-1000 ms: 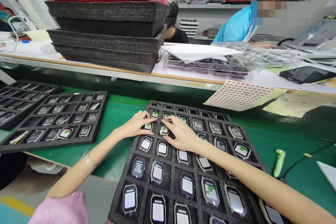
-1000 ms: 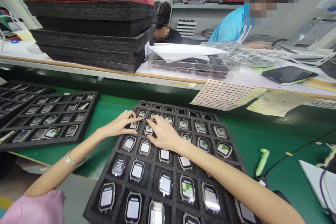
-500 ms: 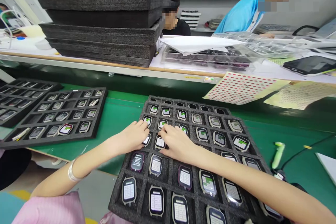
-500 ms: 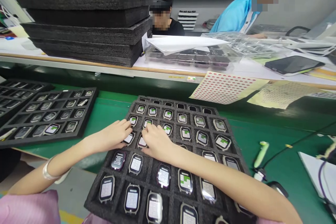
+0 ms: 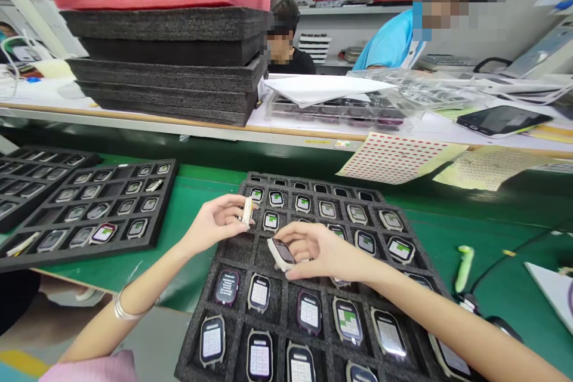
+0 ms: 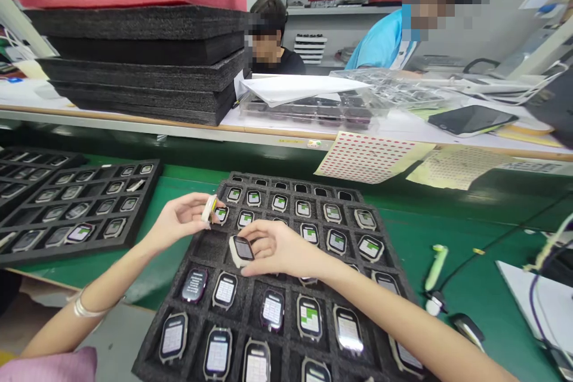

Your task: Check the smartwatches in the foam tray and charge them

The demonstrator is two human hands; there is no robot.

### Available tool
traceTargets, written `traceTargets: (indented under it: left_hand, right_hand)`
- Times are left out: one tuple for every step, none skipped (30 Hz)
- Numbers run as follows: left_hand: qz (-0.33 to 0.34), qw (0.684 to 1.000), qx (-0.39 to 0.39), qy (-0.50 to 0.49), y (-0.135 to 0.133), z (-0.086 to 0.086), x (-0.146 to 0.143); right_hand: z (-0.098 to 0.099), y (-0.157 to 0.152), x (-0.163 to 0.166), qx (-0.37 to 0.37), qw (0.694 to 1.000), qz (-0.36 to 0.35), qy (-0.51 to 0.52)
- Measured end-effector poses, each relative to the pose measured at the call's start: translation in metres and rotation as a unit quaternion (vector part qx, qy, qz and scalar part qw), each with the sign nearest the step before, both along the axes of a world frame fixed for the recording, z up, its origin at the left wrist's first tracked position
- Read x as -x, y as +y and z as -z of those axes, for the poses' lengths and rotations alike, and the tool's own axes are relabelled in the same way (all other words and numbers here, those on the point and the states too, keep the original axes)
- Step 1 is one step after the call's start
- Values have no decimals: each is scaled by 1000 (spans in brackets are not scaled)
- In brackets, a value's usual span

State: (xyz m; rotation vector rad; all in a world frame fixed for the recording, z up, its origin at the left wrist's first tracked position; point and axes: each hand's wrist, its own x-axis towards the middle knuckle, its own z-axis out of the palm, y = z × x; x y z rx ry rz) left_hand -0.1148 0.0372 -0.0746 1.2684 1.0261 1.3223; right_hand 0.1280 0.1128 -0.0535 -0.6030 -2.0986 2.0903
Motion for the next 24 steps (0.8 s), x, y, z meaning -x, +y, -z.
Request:
traceTargets:
  left_hand:
    - [0,999,5,-38,0,-3,-6]
    - [0,998,9,-67,1,-6,-12]
    - [1,996,12,-90,1,-9,-19]
    - [5,994,17,-107,1,-11,-24]
    - [16,992,25,-120,1,-13,-30]
    - [31,990,36,-130,1,-15,-35]
    - [48,988,50,-137,1,-17,-39]
    - [65,985,67,-146,0,-18,-43]
    - [80,980,86,-158,0,-18,-46]
    - [89,975,105,-172,0,-18,-49]
    - [91,971,124,-185,-1,-18,-51]
    - [87,967,141,-195,-1,-17,-54]
    - [81,964,155,-200,-1,-15,-56]
    - [74,963,164,-198,-1,-14,-58]
    - [67,964,169,-192,-1,-13,-60]
    - [63,966,171,-183,-1,-12,-61]
    - [64,968,168,-175,-1,-11,-62]
    - [69,970,162,-170,-2,-11,-64]
    - [76,971,155,-168,-3,-11,-65]
    - [84,971,147,-168,-4,-11,-66]
    - [88,972,138,-166,-5,-11,-67]
    - [88,975,126,-163,-6,-11,-69]
    - [84,977,115,-156,-7,-10,-71]
    - [82,980,105,-147,-8,-10,-73]
  right_hand:
    - [-4,-2,-4,62,998,11,17]
    - [-8,-4,-8,102,994,26,26]
    - [-11,-7,-12,124,991,48,31]
    - [-12,-9,-15,133,988,73,33]
    - [-13,-11,-18,136,985,98,35]
    - [-13,-12,-21,134,983,122,39]
    - [-13,-13,-24,133,980,140,43]
    - [-13,-14,-27,133,979,151,46]
    - [-12,-15,-30,133,978,156,46]
    - [-11,-15,-33,133,978,156,42]
    - [-10,-15,-35,133,978,156,38]
    - [-9,-16,-37,134,978,155,35]
    - [-8,-17,-38,134,978,157,35]
    - [-8,-17,-40,133,977,160,40]
    - [-7,-18,-40,133,976,162,49]
    - [-6,-19,-41,131,976,165,60]
    - [-6,-20,-41,127,975,168,73]
    - [-6,-21,-42,118,974,174,86]
    - [-6,-21,-42,104,973,184,95]
    - [-6,-22,-42,85,972,197,98]
    - [-6,-23,-42,62,971,213,94]
    - [-5,-24,-42,37,969,229,87]
    - [-5,-24,-42,13,966,245,78]
    - [-5,-25,-42,-7,964,258,70]
